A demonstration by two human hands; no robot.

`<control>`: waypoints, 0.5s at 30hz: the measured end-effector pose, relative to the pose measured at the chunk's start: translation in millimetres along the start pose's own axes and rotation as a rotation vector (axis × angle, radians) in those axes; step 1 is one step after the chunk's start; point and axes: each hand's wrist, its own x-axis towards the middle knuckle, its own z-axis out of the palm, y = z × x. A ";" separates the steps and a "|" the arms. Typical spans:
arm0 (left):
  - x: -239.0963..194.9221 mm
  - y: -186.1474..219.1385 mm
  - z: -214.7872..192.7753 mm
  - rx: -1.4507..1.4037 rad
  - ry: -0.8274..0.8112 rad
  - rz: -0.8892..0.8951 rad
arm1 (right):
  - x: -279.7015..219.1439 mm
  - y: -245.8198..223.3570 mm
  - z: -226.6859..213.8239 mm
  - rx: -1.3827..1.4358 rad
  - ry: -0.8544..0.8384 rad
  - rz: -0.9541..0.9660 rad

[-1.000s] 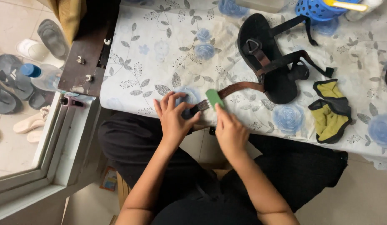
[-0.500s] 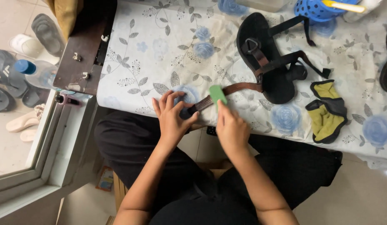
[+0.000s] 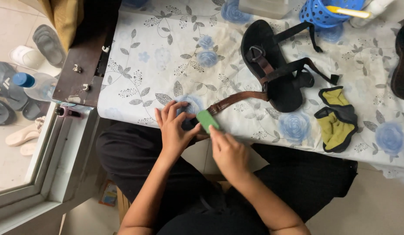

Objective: The person scrubs the brown straps of a black sandal using a green brush. They hold the sandal steady with one hand while scrubbing the straps with the other, occasionally dipping the brush into a container of water.

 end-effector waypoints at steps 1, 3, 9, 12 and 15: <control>-1.1 0.6 0.3 0.001 -0.004 0.000 | 5.6 12.9 2.4 0.000 -0.001 0.003; 0.3 2.1 0.0 0.000 0.003 0.002 | 20.9 38.9 7.8 -0.065 -0.016 0.217; -0.8 -2.6 2.6 0.020 0.007 -0.007 | 3.3 -3.3 4.4 0.083 -0.104 0.085; 0.3 -0.8 0.8 0.013 -0.009 -0.009 | 7.4 25.0 11.7 0.051 -0.083 0.159; 0.1 0.2 1.3 0.020 0.000 -0.006 | 27.9 44.6 5.3 -0.073 0.014 0.206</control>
